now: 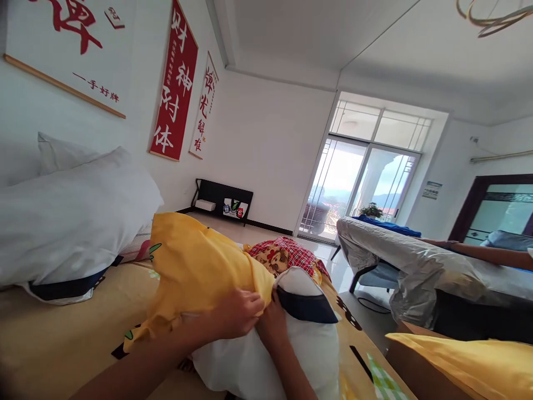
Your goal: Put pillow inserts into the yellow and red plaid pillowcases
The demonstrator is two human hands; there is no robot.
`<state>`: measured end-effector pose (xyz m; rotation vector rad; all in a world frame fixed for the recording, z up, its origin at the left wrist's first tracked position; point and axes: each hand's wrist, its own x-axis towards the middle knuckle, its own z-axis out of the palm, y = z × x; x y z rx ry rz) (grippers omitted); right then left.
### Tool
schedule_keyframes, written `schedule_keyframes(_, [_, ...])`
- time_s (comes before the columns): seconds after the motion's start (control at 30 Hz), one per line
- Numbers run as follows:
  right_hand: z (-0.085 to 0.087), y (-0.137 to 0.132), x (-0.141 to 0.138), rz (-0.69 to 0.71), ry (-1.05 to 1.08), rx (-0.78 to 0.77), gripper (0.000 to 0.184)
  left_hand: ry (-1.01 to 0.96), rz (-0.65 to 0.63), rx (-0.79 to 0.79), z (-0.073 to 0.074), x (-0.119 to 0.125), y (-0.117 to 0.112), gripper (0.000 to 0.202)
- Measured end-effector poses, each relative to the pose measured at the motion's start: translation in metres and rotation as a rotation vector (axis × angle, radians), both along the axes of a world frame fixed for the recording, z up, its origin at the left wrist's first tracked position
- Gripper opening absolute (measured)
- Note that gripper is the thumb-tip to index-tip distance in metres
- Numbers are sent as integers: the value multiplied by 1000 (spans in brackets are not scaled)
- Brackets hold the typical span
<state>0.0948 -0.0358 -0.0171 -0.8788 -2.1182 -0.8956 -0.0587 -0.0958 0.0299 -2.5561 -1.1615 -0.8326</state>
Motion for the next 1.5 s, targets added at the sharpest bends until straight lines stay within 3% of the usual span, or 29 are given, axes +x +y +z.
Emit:
schedule_keyframes(0.03, [3, 5, 10, -3, 2, -18, 34, -28, 61, -32, -3, -11, 0, 8])
schedule_keyframes(0.1, [25, 16, 30, -34, -9, -153, 40, -97, 166, -74, 0, -31, 3, 13])
schedule_keyframes(0.17, [61, 24, 44, -69, -36, -413, 53, -75, 179, -79, 7, -41, 8, 17])
schedule_keyframes(0.27, [118, 20, 41, -29, -38, -718, 54, -7, 119, -27, 8, -29, 13, 19])
schedule_keyframes(0.33, [143, 7, 22, 5, 63, -693, 50, 20, 35, 41, 1, -9, 12, 17])
schedule_keyframes(0.4, [150, -5, -5, 25, 169, -573, 49, 58, -84, 125, -7, 8, 5, 14])
schedule_keyframes(0.47, [141, -9, -34, 43, 193, -538, 52, 92, -185, 189, -10, 15, -7, 16])
schedule_keyframes(0.53, [120, -3, -57, 78, 167, -650, 55, 87, -243, 224, -6, 6, -23, 22])
schedule_keyframes(0.63, [85, 15, -72, 127, 141, -846, 52, -98, -269, 274, 14, -41, -47, 33])
schedule_keyframes(0.7, [70, 27, -74, 150, 197, -839, 49, -371, -183, 358, 28, -88, -55, 31])
schedule_keyframes(0.77, [61, 36, -73, 175, 304, -772, 46, -760, -5, 502, 38, -141, -53, 27])
schedule_keyframes(0.87, [54, 41, -71, 226, 441, -668, 42, -1450, 161, 784, 39, -211, -34, 31])
schedule_keyframes(0.93, [47, 43, -70, 252, 507, -617, 40, -1746, 136, 755, 28, -237, -16, 26])
schedule_keyframes(0.97, [43, 44, -68, 271, 528, -607, 40, -1796, 95, 626, 20, -243, -8, 22])
schedule_keyframes(1.07, [28, 51, -60, 332, 577, -619, 41, -1668, -38, 79, -6, -240, 10, 39])
schedule_keyframes(1.17, [18, 59, -50, 356, 641, -619, 45, -1478, -111, -206, -23, -225, 13, 60])
schedule_keyframes(1.23, [16, 61, -45, 362, 643, -629, 48, -1391, -115, -256, -24, -216, 8, 69])
schedule_keyframes(1.33, [22, 54, -41, 389, 579, -633, 51, -1231, 34, -283, -18, -202, 0, 75])
schedule_keyframes(1.5, [33, 26, -43, 458, 476, -561, 45, -1078, 227, -286, -11, -187, 0, 59])
